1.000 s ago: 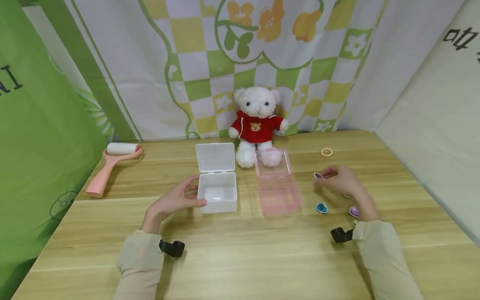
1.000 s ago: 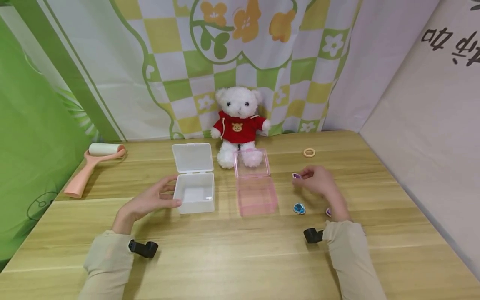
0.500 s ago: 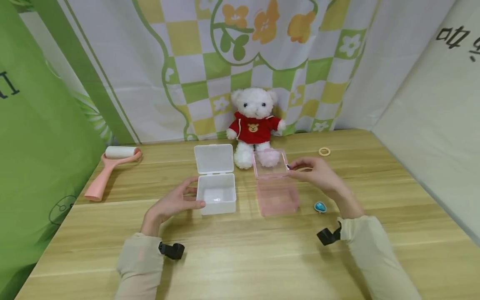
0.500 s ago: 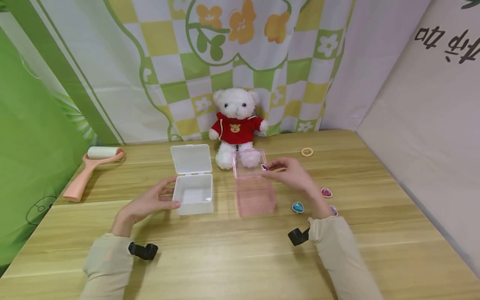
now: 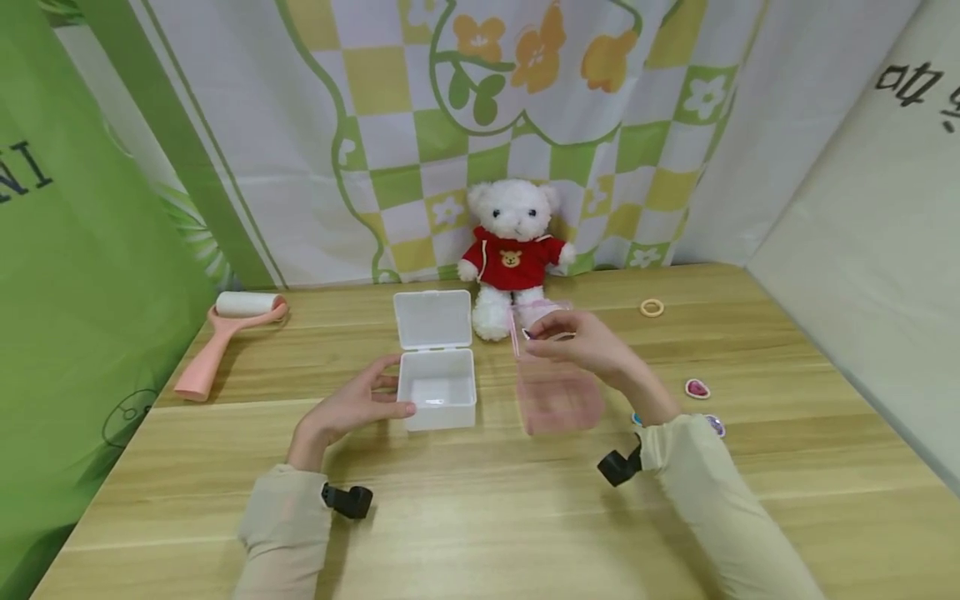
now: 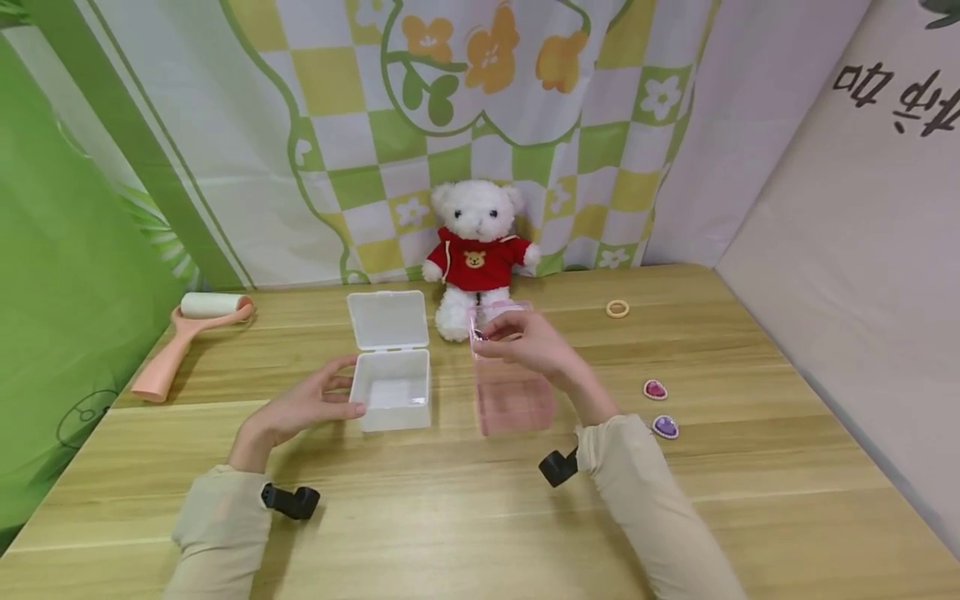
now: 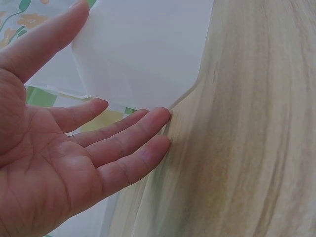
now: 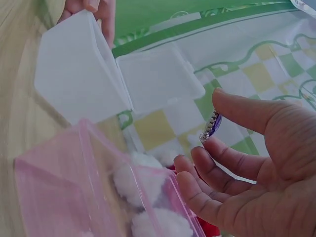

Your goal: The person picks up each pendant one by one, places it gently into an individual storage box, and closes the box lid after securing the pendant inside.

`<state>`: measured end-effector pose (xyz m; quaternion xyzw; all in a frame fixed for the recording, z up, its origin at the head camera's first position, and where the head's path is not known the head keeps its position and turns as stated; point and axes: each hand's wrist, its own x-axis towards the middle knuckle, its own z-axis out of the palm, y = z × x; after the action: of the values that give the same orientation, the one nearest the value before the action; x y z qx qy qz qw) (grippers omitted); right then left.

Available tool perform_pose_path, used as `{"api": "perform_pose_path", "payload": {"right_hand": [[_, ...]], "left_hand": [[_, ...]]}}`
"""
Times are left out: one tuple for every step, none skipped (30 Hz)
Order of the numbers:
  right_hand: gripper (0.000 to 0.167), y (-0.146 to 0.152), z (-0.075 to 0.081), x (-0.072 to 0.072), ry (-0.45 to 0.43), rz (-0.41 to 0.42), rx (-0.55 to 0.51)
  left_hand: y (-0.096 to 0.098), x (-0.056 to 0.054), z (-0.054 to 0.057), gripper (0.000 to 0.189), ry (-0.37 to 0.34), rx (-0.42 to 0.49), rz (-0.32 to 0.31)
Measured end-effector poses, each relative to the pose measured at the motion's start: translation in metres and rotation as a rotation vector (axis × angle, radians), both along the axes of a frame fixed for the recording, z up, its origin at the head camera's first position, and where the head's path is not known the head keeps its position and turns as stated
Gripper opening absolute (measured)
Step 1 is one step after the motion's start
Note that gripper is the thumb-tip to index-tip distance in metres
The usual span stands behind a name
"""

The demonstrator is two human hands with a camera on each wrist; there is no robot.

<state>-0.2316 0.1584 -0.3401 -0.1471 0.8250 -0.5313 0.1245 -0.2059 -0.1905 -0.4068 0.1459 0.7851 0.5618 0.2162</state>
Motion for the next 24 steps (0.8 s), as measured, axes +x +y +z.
{"api": "perform_pose_path", "payload": {"right_hand": [[0.033,-0.003,0.0,0.0,-0.004,0.003,-0.001],[0.032,-0.006,0.0,-0.001,-0.006,0.006,-0.009],[0.031,-0.01,0.0,-0.001,-0.004,0.012,-0.019],[0.029,-0.013,0.0,-0.002,0.0,0.02,-0.027],[0.028,-0.018,-0.001,-0.002,0.005,0.032,-0.035],[0.027,-0.022,-0.001,-0.002,0.007,0.039,-0.042],[0.026,-0.026,-0.002,-0.003,0.011,0.045,-0.048],[0.025,-0.03,-0.003,-0.003,0.013,0.05,-0.053],[0.025,-0.034,-0.004,-0.004,0.012,0.054,-0.052],[0.025,-0.037,-0.005,-0.004,0.013,0.059,-0.047],[0.024,-0.041,-0.006,-0.004,0.006,0.062,-0.048],[0.024,-0.045,-0.006,-0.004,0.001,0.065,-0.044],[0.025,-0.048,-0.006,-0.004,-0.007,0.069,-0.044],[0.025,-0.051,-0.005,-0.003,-0.019,0.077,-0.044],[0.025,-0.055,-0.005,-0.003,-0.031,0.082,-0.042],[0.024,-0.059,-0.004,-0.003,-0.044,0.089,-0.042],[0.024,-0.062,-0.004,-0.004,-0.057,0.095,-0.043],[0.024,-0.066,-0.004,-0.004,-0.064,0.099,-0.037],[0.024,-0.069,-0.004,-0.004,-0.07,0.104,-0.035],[0.024,-0.073,-0.004,-0.004,-0.075,0.106,-0.03],[0.023,-0.076,-0.004,-0.005,-0.079,0.107,-0.025],[0.023,-0.08,-0.004,-0.005,-0.083,0.11,-0.023],[0.023,-0.084,-0.004,-0.006,-0.084,0.111,-0.016],[0.023,-0.087,-0.004,-0.006,-0.089,0.11,-0.012]], "left_hand": [[0.0,0.0,0.0,0.09,0.001,-0.001,-0.001],[0.0,-0.001,0.0,0.089,0.001,0.0,-0.003],[0.001,-0.001,-0.001,0.089,0.002,0.0,-0.005],[0.001,-0.001,-0.001,0.089,0.0,0.001,-0.004],[0.001,-0.001,-0.001,0.089,-0.002,-0.001,-0.002],[0.001,-0.001,0.0,0.089,-0.003,-0.001,0.001],[0.001,0.0,0.0,0.088,-0.003,-0.001,0.003],[0.001,0.0,0.0,0.088,-0.003,0.0,0.004],[0.001,0.0,0.0,0.088,-0.003,0.0,0.005],[0.001,0.0,0.0,0.088,-0.005,0.002,0.006],[0.001,0.0,0.0,0.088,-0.005,0.004,0.005],[0.002,0.0,0.0,0.088,-0.005,0.006,0.005],[0.001,0.0,0.0,0.087,-0.006,0.009,0.005],[0.001,0.0,0.0,0.087,-0.008,0.014,0.004],[0.001,0.0,0.0,0.086,-0.009,0.017,0.005],[0.001,0.0,0.0,0.086,-0.01,0.021,0.005],[0.001,0.0,0.0,0.086,-0.01,0.023,0.006],[0.001,0.0,0.0,0.086,-0.01,0.024,0.007],[0.001,0.0,0.0,0.086,-0.011,0.025,0.007],[0.001,0.0,0.0,0.086,-0.012,0.026,0.008],[0.001,0.0,0.0,0.086,-0.013,0.024,0.009],[0.001,0.0,0.0,0.086,-0.014,0.023,0.01],[0.001,0.0,0.0,0.086,-0.015,0.022,0.01],[0.001,0.0,0.0,0.086,-0.015,0.021,0.011]]}}
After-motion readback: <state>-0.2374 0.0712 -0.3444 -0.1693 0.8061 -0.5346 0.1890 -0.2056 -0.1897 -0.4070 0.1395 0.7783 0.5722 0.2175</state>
